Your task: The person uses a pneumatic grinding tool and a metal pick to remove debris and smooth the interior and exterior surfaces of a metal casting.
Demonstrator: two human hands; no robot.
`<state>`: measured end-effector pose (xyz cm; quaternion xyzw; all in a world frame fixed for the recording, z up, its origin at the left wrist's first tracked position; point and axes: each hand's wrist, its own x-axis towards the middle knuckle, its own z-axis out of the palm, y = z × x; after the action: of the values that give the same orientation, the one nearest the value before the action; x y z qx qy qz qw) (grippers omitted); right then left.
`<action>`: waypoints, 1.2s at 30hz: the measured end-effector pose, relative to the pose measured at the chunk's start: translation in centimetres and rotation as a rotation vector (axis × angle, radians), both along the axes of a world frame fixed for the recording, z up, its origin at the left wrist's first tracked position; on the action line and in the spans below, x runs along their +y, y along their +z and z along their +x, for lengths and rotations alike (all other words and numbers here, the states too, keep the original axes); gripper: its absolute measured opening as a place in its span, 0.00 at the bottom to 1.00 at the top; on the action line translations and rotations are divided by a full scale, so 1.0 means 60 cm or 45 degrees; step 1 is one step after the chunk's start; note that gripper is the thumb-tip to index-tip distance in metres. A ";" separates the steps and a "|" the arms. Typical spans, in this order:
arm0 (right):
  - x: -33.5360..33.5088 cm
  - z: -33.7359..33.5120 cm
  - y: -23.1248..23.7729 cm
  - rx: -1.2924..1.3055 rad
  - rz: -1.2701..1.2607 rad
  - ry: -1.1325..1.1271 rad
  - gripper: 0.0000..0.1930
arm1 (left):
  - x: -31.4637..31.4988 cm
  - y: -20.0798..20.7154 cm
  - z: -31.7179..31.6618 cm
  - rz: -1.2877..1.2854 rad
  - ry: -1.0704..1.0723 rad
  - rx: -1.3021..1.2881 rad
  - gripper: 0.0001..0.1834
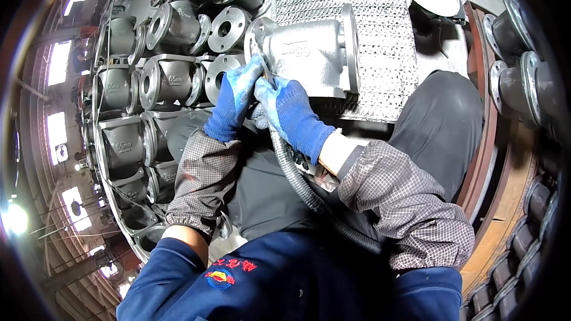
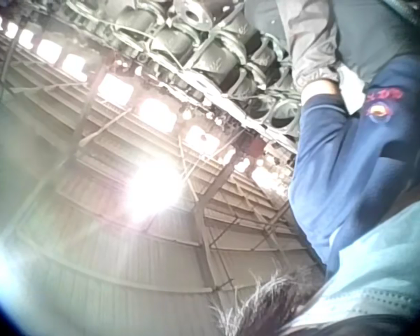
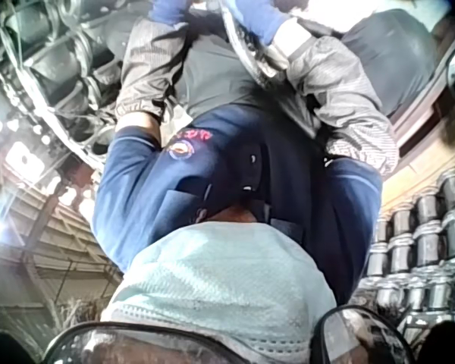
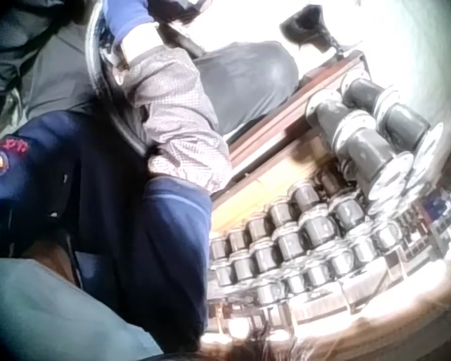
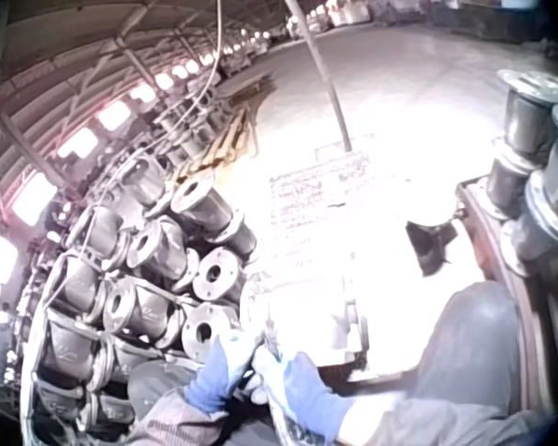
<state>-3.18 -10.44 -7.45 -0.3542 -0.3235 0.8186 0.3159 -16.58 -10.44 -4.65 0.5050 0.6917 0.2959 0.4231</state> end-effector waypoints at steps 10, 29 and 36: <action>0.046 0.014 0.043 -0.134 -0.107 0.006 0.18 | 0.001 -0.015 -0.004 0.291 -0.044 0.003 0.15; 0.045 0.003 0.038 -0.213 0.021 0.004 0.20 | -0.001 -0.010 -0.009 0.234 0.006 -0.073 0.18; 0.043 0.011 0.019 -0.259 0.119 0.152 0.20 | -0.008 -0.015 -0.015 0.530 -0.244 0.167 0.18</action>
<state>-2.50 -7.83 -6.33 -0.4005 -0.4122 0.7798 0.2483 -17.46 -10.92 -5.54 0.6628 0.5906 0.3573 0.2903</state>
